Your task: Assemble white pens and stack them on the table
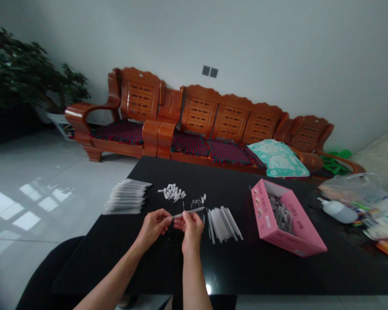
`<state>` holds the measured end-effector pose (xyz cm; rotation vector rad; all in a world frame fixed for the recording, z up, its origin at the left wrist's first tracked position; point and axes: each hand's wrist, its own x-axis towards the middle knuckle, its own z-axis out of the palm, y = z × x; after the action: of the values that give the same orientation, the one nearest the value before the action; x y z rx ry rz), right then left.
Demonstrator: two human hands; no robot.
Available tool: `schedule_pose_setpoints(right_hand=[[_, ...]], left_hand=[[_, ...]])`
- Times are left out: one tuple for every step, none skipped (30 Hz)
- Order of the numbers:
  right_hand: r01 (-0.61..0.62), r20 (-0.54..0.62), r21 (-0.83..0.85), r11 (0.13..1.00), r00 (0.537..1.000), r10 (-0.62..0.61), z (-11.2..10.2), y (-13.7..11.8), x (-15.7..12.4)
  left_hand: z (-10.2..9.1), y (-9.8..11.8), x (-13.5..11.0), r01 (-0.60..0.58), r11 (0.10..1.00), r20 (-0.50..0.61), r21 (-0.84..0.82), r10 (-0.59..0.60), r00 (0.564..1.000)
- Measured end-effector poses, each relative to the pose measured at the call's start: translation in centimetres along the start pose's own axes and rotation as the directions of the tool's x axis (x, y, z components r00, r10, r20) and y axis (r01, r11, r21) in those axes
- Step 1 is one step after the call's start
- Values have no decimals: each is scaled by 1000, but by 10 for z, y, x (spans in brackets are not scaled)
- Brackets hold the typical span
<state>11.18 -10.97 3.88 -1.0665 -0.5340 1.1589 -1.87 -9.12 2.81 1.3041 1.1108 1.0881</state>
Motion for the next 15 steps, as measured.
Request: schedule_pose_setpoints(right_hand=[[-1,-5,-2,1000,1000,1,0,0,0],[-1,-9,-4,1000,1000,0,0,1,0],[1,-13,-4,1000,1000,-1,0,1,0],[0,-17,-2,1000,1000,0,1,1,0],[-4,-20,2,1000,1000,4,0,1,0],[-10,-23,9,1000,1000,10,0,1,1],[-15,-29,18,1000,999,16,-2,0,1],[-17,-37,28,999,999,18,-4,0,2],[-13,-47,37,999,999,15,-7,-1,3],[-5,-62,44,999,998,8,-10,-2,4],[4,-79,47,999,997,0,-15,-3,6],[10,-97,44,999,995,-6,-20,-4,7],[8,-115,36,999,993,-4,-26,-4,9],[-1,-128,21,1000,992,4,-31,-3,10],[-14,-137,-1,1000,990,14,-36,-1,11]], left_hand=[[0,0,-1,-13,999,-6,30,14,1000],[1,0,-2,-28,998,-12,59,29,1000],[1,-1,-3,-43,995,-17,85,45,999],[2,-1,-3,-56,993,-16,105,58,998],[2,-1,-4,-64,991,-14,119,66,998],[2,0,-3,-65,990,-9,124,67,998],[0,0,-2,-61,991,-5,116,62,998],[-2,-1,-1,-56,994,-6,96,57,998],[-6,-1,2,-52,996,-16,69,53,998],[-11,-3,5,-49,998,-41,45,51,998],[-17,-5,8,-49,998,-75,30,51,996],[-23,-7,11,-48,998,-116,34,52,992],[-30,-11,14,-40,998,-157,54,49,986],[-36,-15,16,-29,996,-186,82,44,982],[-41,-19,18,-17,994,-206,108,39,978]])
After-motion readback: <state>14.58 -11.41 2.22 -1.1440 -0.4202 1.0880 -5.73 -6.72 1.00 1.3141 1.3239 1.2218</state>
